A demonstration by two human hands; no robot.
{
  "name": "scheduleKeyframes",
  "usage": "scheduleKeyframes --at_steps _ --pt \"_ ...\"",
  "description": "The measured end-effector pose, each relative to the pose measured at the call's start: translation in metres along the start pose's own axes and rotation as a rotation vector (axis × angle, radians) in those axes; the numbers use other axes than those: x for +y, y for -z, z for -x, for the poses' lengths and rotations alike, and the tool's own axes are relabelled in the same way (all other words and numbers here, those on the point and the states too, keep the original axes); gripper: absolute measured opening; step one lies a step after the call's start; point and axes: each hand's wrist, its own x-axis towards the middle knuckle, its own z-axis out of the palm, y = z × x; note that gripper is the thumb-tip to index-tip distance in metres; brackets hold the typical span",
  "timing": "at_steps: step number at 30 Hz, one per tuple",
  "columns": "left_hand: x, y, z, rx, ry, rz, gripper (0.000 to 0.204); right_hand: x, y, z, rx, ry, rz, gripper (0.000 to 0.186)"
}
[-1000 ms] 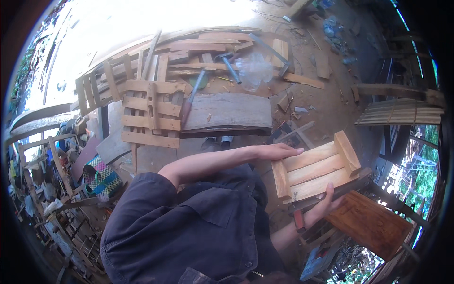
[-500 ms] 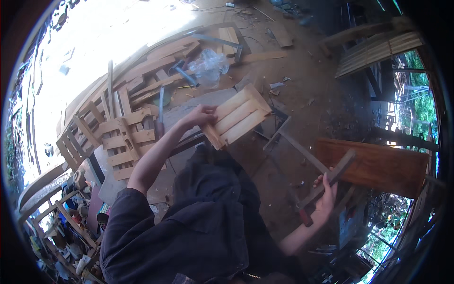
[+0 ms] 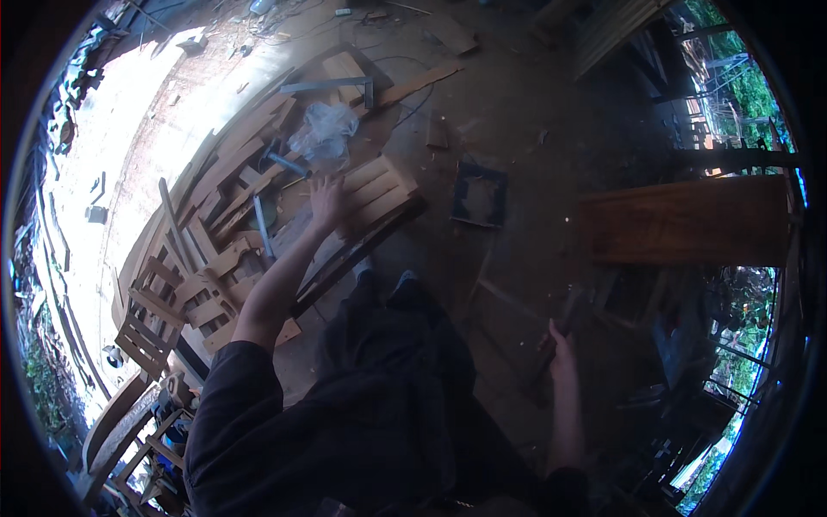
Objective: The person holds and turns over a wooden piece, picks up a frame saw, and walks across the workshop. The person then positions the wooden piece on a work surface and cuts it using the frame saw.
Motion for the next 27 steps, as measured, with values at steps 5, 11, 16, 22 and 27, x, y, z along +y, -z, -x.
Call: scheduleKeyframes --at_steps 5,11,16,22,27 --pt "0.05 -0.051 0.001 0.111 -0.004 -0.077 0.066 0.023 -0.001 -0.009 0.182 0.124 0.21 0.038" --pt "0.076 -0.105 -0.011 0.283 0.093 -0.075 0.077 0.036 0.003 -0.012 0.283 0.427 0.356 0.055" --pt "0.098 -0.098 -0.009 0.317 0.065 -0.128 0.077 0.001 -0.008 0.009 0.029 0.304 0.033 0.069" --pt "0.1 -0.113 -0.02 0.331 0.038 -0.189 0.073 0.036 -0.055 -0.069 -0.521 0.6 -0.317 0.076" --pt "0.095 -0.126 -0.017 0.29 0.085 -0.197 0.072 0.051 -0.123 -0.13 -0.661 0.618 -0.385 0.087"
